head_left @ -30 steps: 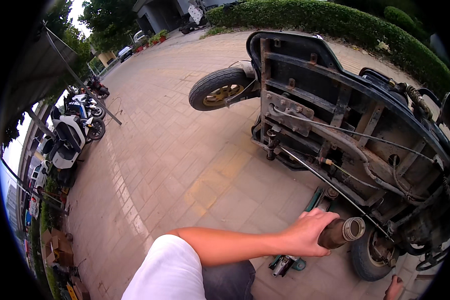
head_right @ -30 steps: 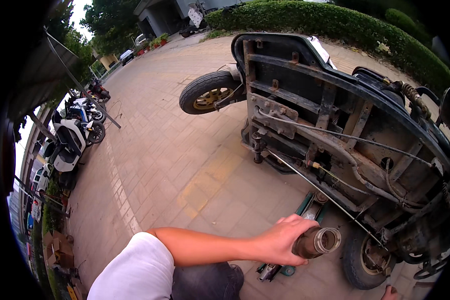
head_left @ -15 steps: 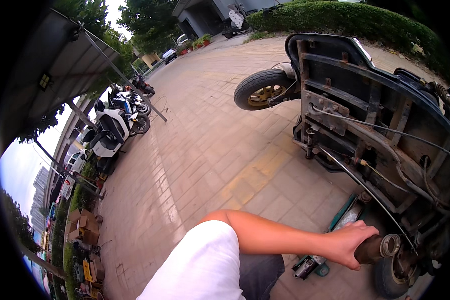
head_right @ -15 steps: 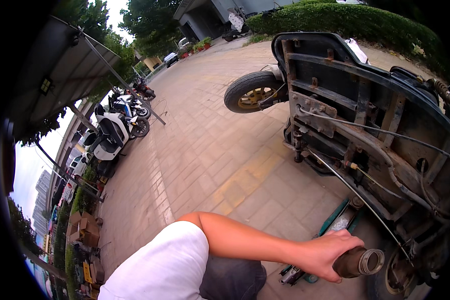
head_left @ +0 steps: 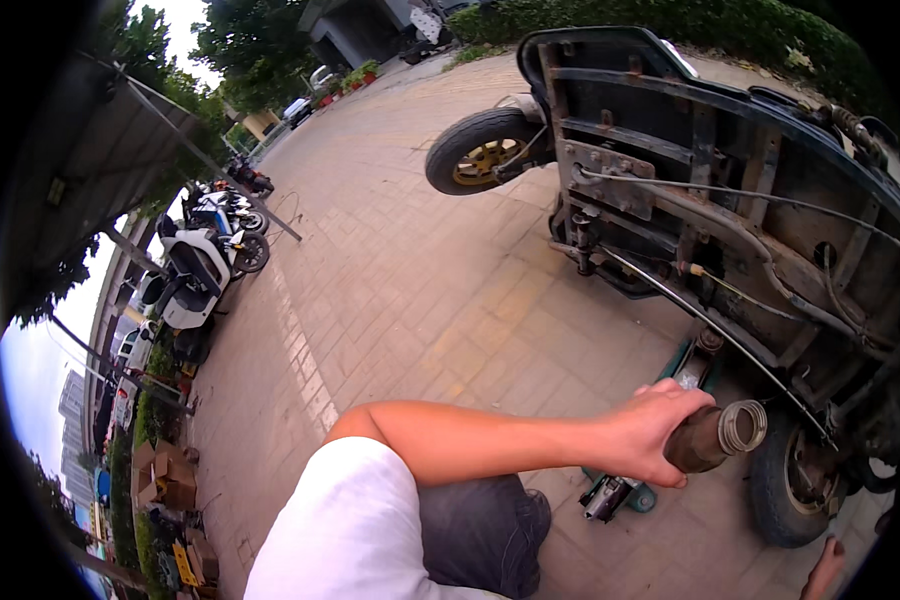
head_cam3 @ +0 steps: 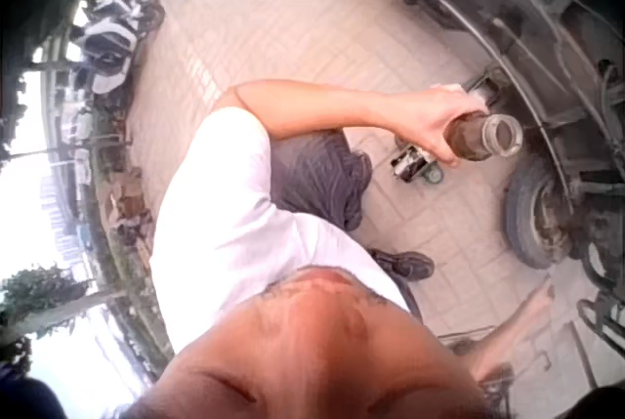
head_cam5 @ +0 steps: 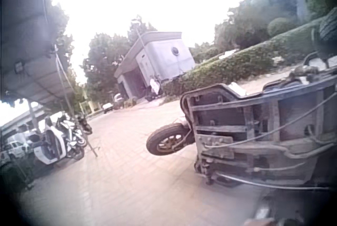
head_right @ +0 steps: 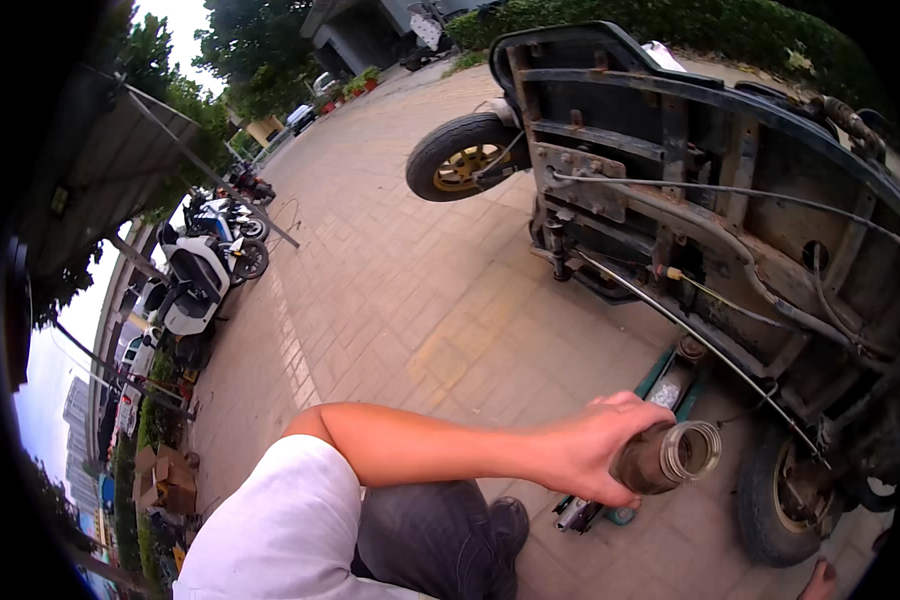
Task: The person works on the underside of a three-wheeled vehicle, using a wrench to tighten bolts on the rear wheel hub. They also use a hydraulic jack to lift the vehicle and a bottle to apply fluid to the wheel assembly.
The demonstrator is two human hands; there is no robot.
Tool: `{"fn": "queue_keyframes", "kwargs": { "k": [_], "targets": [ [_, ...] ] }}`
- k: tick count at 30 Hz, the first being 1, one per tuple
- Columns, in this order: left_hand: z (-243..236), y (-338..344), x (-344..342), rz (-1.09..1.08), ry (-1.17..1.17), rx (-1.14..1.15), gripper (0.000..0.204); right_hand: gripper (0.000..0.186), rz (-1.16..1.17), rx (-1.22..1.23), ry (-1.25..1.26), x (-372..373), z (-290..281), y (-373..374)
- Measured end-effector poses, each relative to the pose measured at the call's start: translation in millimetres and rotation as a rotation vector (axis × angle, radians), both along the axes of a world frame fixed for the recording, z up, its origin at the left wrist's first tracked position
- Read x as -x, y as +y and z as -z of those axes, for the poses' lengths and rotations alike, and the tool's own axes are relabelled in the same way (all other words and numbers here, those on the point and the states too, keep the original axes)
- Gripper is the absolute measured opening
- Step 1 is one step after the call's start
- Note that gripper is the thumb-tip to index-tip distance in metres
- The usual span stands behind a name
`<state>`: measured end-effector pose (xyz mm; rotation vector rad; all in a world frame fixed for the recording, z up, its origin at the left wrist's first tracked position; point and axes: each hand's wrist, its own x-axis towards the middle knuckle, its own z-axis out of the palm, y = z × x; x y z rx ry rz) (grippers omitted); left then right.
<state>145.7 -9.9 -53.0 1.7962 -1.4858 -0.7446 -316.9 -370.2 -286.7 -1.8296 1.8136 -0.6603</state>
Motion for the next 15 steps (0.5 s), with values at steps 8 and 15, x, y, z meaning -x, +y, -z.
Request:
{"fn": "queue_keyframes", "kwargs": {
  "k": [8,15],
  "targets": [
    [8,28,4,-0.233,0.389,-0.058,0.079,0.039,-0.109,0.007,-0.016,-72,-65,25],
    [6,36,22,-0.258,0.386,-0.119,0.083,0.04,-0.056,-0.015,-0.018,-52,-68,39]
  ]
}}
